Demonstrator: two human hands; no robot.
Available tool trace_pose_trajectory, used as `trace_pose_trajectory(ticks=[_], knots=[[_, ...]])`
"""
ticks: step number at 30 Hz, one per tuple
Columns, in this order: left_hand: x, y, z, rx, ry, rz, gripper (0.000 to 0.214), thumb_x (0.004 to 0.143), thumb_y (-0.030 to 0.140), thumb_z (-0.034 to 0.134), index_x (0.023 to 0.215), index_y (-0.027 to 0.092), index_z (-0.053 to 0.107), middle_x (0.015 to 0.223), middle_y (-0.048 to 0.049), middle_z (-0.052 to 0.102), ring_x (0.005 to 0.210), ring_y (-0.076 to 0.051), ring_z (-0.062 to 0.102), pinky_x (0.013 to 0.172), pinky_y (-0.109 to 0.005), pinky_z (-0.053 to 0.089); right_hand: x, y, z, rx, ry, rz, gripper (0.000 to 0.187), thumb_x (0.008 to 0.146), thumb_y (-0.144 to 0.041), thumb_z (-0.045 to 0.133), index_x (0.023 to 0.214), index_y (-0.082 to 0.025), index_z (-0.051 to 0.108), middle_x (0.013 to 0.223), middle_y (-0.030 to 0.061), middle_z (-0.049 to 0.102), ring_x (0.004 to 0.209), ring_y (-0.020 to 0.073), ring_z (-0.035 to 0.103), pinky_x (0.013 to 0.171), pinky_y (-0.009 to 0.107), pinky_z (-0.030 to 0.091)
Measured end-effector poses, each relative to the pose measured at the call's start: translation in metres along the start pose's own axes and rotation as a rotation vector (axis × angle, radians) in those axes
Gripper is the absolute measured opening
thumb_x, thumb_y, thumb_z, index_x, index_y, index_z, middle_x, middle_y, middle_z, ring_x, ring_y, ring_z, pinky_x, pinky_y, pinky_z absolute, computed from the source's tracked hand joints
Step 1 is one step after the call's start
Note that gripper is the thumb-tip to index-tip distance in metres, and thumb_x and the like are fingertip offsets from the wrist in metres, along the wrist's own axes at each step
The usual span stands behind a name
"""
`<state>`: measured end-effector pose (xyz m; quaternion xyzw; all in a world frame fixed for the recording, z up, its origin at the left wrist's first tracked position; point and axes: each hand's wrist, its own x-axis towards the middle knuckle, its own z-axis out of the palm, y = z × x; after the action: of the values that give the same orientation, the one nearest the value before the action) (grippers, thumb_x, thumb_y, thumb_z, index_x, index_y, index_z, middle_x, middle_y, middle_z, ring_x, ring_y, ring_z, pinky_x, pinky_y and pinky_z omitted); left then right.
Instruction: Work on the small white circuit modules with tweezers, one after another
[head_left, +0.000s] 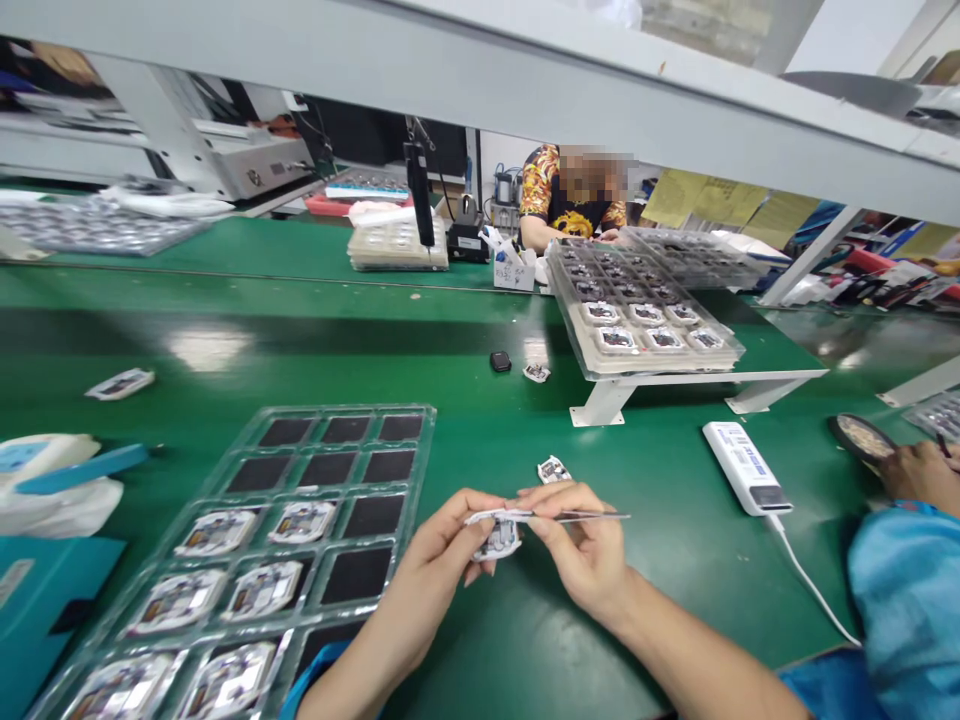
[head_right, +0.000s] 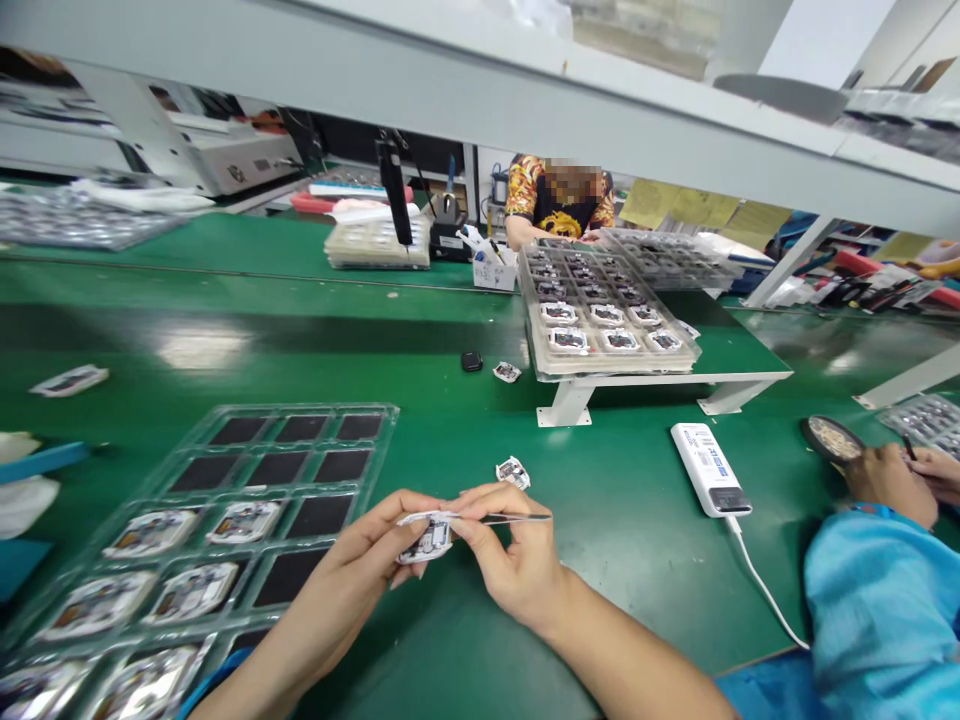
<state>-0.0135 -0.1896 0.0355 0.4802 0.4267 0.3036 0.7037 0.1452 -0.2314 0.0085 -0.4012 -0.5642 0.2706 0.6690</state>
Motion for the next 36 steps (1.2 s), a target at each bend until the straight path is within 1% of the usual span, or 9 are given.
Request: trace_pose_trajectory(ticks=[8, 11, 15, 18, 21, 24, 28, 32, 36], knots=[[0.008, -0.020, -0.007, 0.031, -0.120, 0.108, 0.034, 0.073, 0.033, 0.076, 0.102, 0.023, 0.063, 0.094, -0.0028, 0.071, 0.087, -0.020, 0.063, 0.077, -0.028, 0.048, 0.005, 0.000, -0.004, -0.149, -0.042, -0.171, 0.017, 0.087, -0.011, 0.067, 0.093, -0.027, 0.067, 0.086, 0.0032, 0.080, 0.079, 0.0231, 0.077, 0.091, 0.048, 0.057], [0.015, -0.028, -0.011, 0.059, -0.093, 0.144, 0.036, 0.072, 0.034, 0.077, 0.101, 0.023, 0.060, 0.087, -0.0008, 0.069, 0.079, -0.018, 0.062, 0.072, -0.027, 0.048, 0.006, -0.001, -0.005, -0.126, 0.012, -0.137, 0.010, 0.089, -0.017, 0.066, 0.093, -0.026, 0.066, 0.087, 0.0038, 0.079, 0.084, 0.0224, 0.076, 0.092, 0.045, 0.055], [0.019, -0.019, -0.016, 0.129, -0.009, 0.154, 0.030, 0.073, 0.034, 0.076, 0.095, 0.021, 0.060, 0.081, 0.0005, 0.066, 0.074, -0.017, 0.060, 0.069, -0.026, 0.048, 0.010, 0.000, -0.009, -0.199, 0.121, 0.018, 0.004, 0.094, -0.024, 0.059, 0.092, -0.023, 0.063, 0.087, 0.0049, 0.074, 0.084, 0.0203, 0.072, 0.079, 0.035, 0.057], [0.027, -0.006, -0.022, 0.199, -0.019, 0.167, 0.031, 0.070, 0.035, 0.077, 0.092, 0.020, 0.060, 0.081, -0.0003, 0.067, 0.075, -0.018, 0.062, 0.070, -0.028, 0.049, 0.011, 0.004, -0.011, -0.401, -0.011, 0.102, 0.009, 0.094, -0.026, 0.058, 0.089, -0.020, 0.064, 0.084, 0.0050, 0.072, 0.078, 0.0185, 0.070, 0.072, 0.030, 0.054], [0.045, 0.003, -0.033, 0.276, -0.021, 0.223, 0.032, 0.068, 0.036, 0.075, 0.091, 0.020, 0.060, 0.084, -0.0030, 0.070, 0.081, -0.021, 0.066, 0.075, -0.032, 0.052, 0.009, 0.009, -0.008, -0.571, -0.234, 0.105, 0.008, 0.092, -0.022, 0.060, 0.087, -0.019, 0.064, 0.085, 0.0054, 0.073, 0.078, 0.0193, 0.069, 0.077, 0.033, 0.053], [0.070, 0.011, -0.046, 0.396, 0.010, 0.279, 0.034, 0.068, 0.038, 0.073, 0.093, 0.020, 0.059, 0.087, -0.0057, 0.073, 0.085, -0.023, 0.069, 0.079, -0.036, 0.054, 0.006, 0.011, -0.004, -0.666, -0.368, 0.144, 0.005, 0.088, -0.015, 0.064, 0.087, -0.020, 0.063, 0.086, 0.0043, 0.073, 0.080, 0.0203, 0.070, 0.083, 0.034, 0.051], [0.096, 0.022, -0.057, 0.481, 0.036, 0.334, 0.037, 0.066, 0.040, 0.072, 0.093, 0.020, 0.058, 0.087, -0.0062, 0.074, 0.083, -0.024, 0.070, 0.077, -0.037, 0.055, 0.004, 0.010, -0.001, -0.705, -0.426, 0.196, 0.007, 0.086, -0.014, 0.067, 0.088, -0.020, 0.063, 0.086, 0.0038, 0.073, 0.081, 0.0208, 0.070, 0.083, 0.033, 0.051], [0.107, 0.032, -0.057, 0.563, 0.053, 0.384, 0.037, 0.069, 0.042, 0.069, 0.097, 0.020, 0.059, 0.089, -0.0062, 0.074, 0.082, -0.024, 0.069, 0.073, -0.035, 0.054, 0.004, 0.010, -0.001, -0.718, -0.445, 0.216, 0.007, 0.086, -0.015, 0.067, 0.089, -0.019, 0.063, 0.086, 0.0045, 0.073, 0.082, 0.0217, 0.070, 0.083, 0.034, 0.052], [0.122, 0.038, -0.059, 0.668, 0.100, 0.414, 0.038, 0.069, 0.045, 0.069, 0.097, 0.020, 0.062, 0.073, 0.0003, 0.070, 0.061, -0.019, 0.061, 0.055, -0.028, 0.046, 0.003, 0.011, -0.001, -0.723, -0.459, 0.224, 0.008, 0.086, -0.015, 0.067, 0.091, -0.019, 0.063, 0.088, 0.0049, 0.073, 0.083, 0.0217, 0.070, 0.084, 0.034, 0.051]])
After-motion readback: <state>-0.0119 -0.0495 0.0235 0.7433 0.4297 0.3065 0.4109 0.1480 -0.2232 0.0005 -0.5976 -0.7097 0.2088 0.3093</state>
